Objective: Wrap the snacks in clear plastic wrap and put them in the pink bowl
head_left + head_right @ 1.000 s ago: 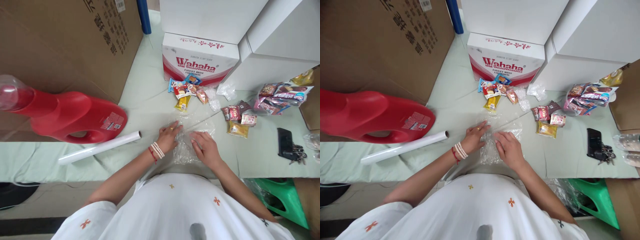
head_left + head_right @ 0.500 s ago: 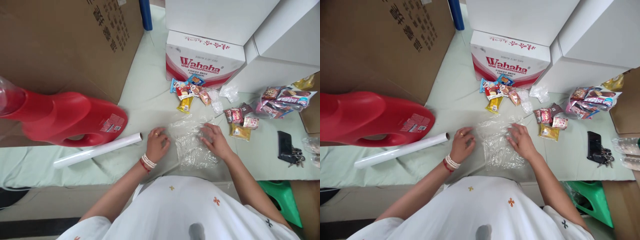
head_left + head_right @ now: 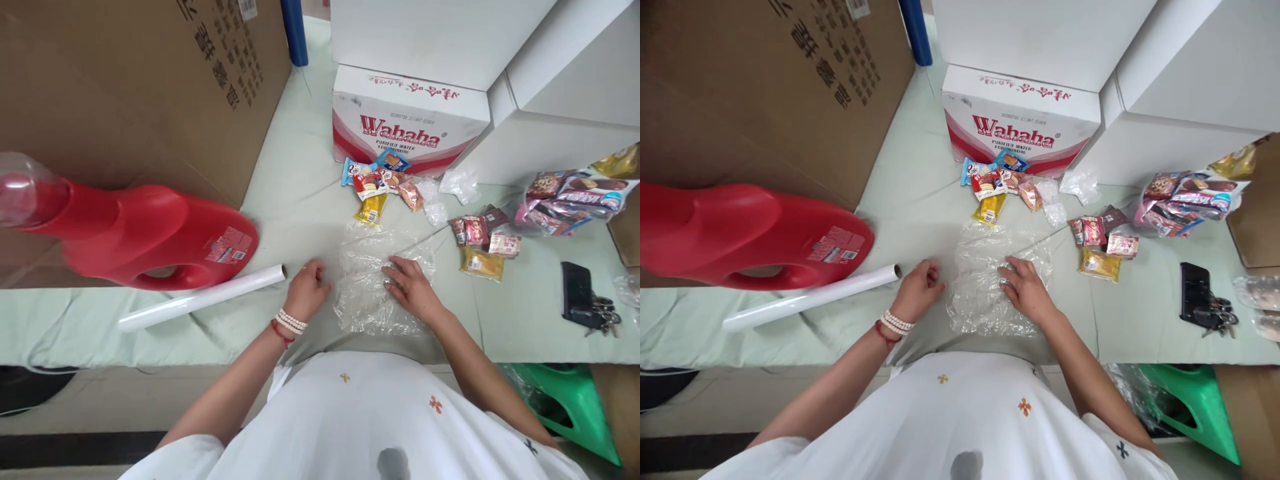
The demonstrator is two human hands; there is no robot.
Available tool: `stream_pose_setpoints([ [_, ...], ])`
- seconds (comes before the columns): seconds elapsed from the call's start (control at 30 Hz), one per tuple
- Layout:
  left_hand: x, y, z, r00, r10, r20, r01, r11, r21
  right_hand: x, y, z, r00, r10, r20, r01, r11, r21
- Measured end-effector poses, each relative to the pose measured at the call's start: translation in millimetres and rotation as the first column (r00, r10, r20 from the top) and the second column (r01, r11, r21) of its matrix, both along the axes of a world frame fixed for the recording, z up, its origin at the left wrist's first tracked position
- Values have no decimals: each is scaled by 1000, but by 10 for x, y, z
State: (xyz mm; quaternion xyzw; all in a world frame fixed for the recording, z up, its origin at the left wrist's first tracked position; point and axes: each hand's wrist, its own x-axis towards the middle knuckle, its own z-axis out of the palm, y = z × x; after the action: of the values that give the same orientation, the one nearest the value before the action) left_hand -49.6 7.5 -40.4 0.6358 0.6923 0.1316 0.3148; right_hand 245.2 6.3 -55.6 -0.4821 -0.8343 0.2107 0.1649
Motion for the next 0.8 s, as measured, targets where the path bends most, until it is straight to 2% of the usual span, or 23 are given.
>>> stream_pose_setpoints([
  [0.07,12,-37,163,995,60,-75,-46,983,179,9,-16,-7,1000,-4,-10,4,1000,4],
  [0.13,200,-96,349,992,43,-116,2,931,364,-21,-23,13,1000,1,-3,-1,1000,17],
  [0.2,479,-133,459,980,-163,-116,198,876,440,-59,-36,33,1000,17,7,-17,1000,20],
  [0.23,610,-134,461,951,-281,-127,307,842,444,-67,-50,37,1000,25,9,-25,1000,14],
  [0.3,780,-100,355,888,-428,-167,458,797,394,-42,-94,30,999,33,3,-33,999,-7],
  [0.33,804,-76,259,878,-439,-192,479,806,348,-6,-120,24,999,32,-8,-33,999,-25],
  [0.43,674,-45,-55,894,-360,-266,417,887,200,146,-139,41,995,19,-102,-30,994,-108],
  [0.47,602,-58,-132,888,-362,-284,420,891,175,183,-101,74,989,-10,-145,-10,990,-140],
  [0.5,537,-81,-186,881,-367,-298,425,891,159,197,-28,124,982,-65,-176,36,985,-166],
  [0.57,459,-142,-233,869,-378,-318,440,885,150,130,230,263,958,-240,-155,208,959,-195],
  [0.63,457,-199,-234,869,-362,-337,430,890,153,-74,610,416,909,-416,-10,407,896,-179],
  [0.73,518,-240,-226,870,-336,-362,415,894,167,-547,1211,536,839,-492,232,531,834,-149],
  [0.8,541,-240,-227,868,-333,-369,417,892,174,-859,1500,515,827,-477,299,534,832,-151],
])
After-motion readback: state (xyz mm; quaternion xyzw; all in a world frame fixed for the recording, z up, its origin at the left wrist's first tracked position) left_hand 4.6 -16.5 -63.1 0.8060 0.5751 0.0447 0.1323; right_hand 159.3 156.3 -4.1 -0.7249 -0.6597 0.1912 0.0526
